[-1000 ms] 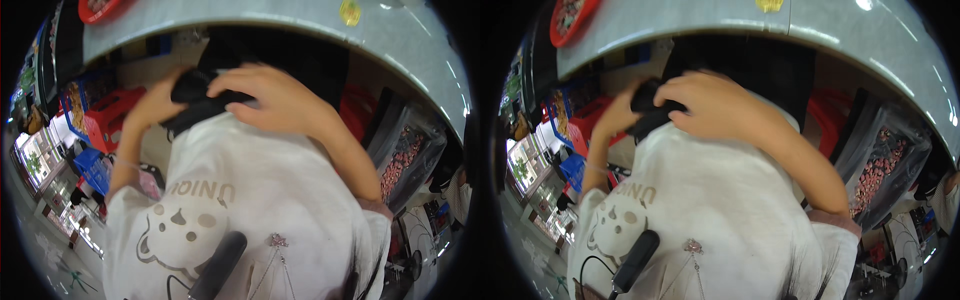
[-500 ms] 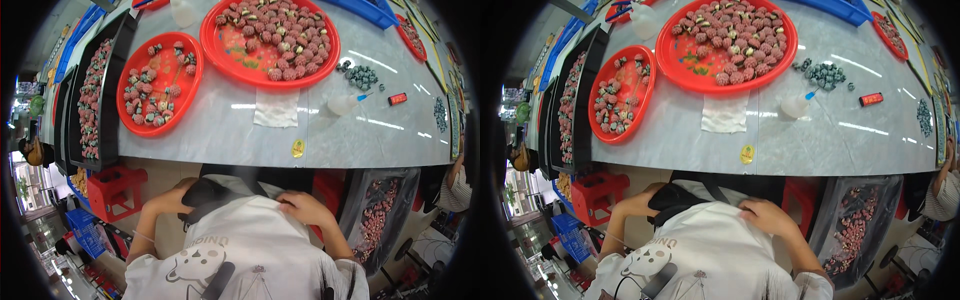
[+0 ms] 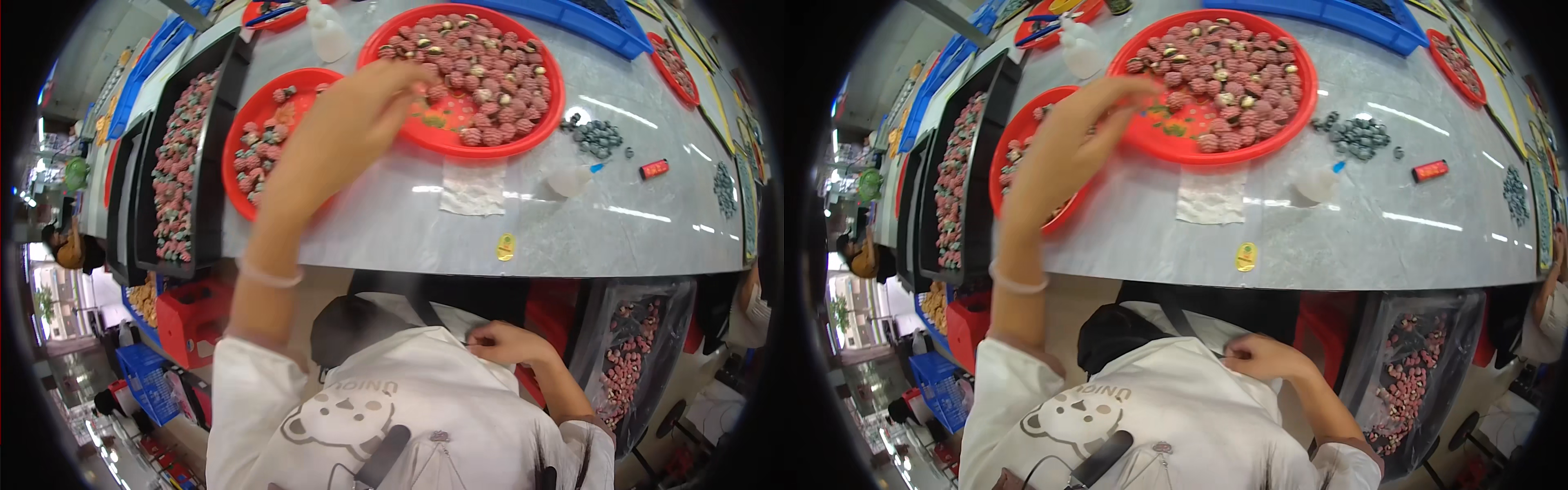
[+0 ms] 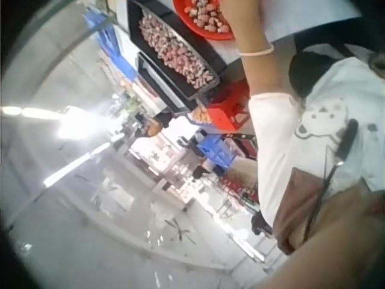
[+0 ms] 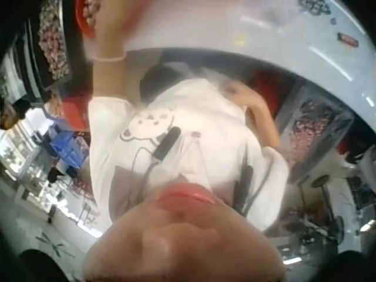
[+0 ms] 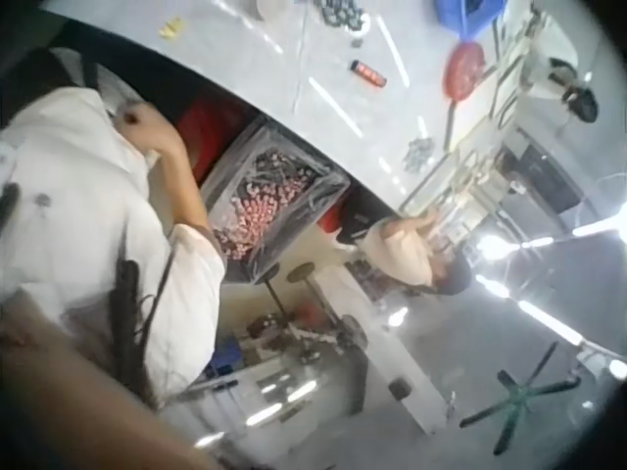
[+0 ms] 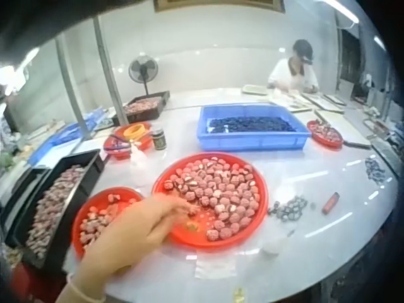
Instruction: The person assembles small plastic toy figurines by gluing plastic toy parts, toy heads, and toy hair pieces together with a glue bottle.
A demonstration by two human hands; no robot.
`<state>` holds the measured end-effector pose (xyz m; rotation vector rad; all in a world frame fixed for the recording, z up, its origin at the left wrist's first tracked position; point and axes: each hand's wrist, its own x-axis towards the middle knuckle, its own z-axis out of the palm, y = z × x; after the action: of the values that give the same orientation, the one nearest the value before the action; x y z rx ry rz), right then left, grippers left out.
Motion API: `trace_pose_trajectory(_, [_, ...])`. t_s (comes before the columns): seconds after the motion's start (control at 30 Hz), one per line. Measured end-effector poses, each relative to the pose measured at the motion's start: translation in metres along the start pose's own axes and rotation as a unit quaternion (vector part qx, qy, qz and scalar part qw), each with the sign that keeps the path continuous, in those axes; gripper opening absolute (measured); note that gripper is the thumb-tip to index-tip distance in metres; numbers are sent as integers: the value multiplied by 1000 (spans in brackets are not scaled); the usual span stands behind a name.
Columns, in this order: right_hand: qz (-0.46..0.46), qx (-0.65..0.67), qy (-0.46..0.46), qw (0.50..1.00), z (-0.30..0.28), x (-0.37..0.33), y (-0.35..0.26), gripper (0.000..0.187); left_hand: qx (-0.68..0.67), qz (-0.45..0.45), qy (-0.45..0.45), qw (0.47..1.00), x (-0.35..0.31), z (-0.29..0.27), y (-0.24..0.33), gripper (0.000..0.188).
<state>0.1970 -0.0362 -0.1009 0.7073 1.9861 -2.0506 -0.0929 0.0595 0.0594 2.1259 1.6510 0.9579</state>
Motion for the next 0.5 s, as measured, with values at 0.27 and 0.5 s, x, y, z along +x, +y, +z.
trace_pose_trajectory(0.27, [3, 453, 8, 891, 17, -8, -13, 18, 140, -34, -17, 989, 22, 46, -21, 18])
trace_pose_trajectory(0.5, [88, -71, 76, 991, 0, -6, -26, 19, 76, -12, 67, 995, 10, 39, -5, 15])
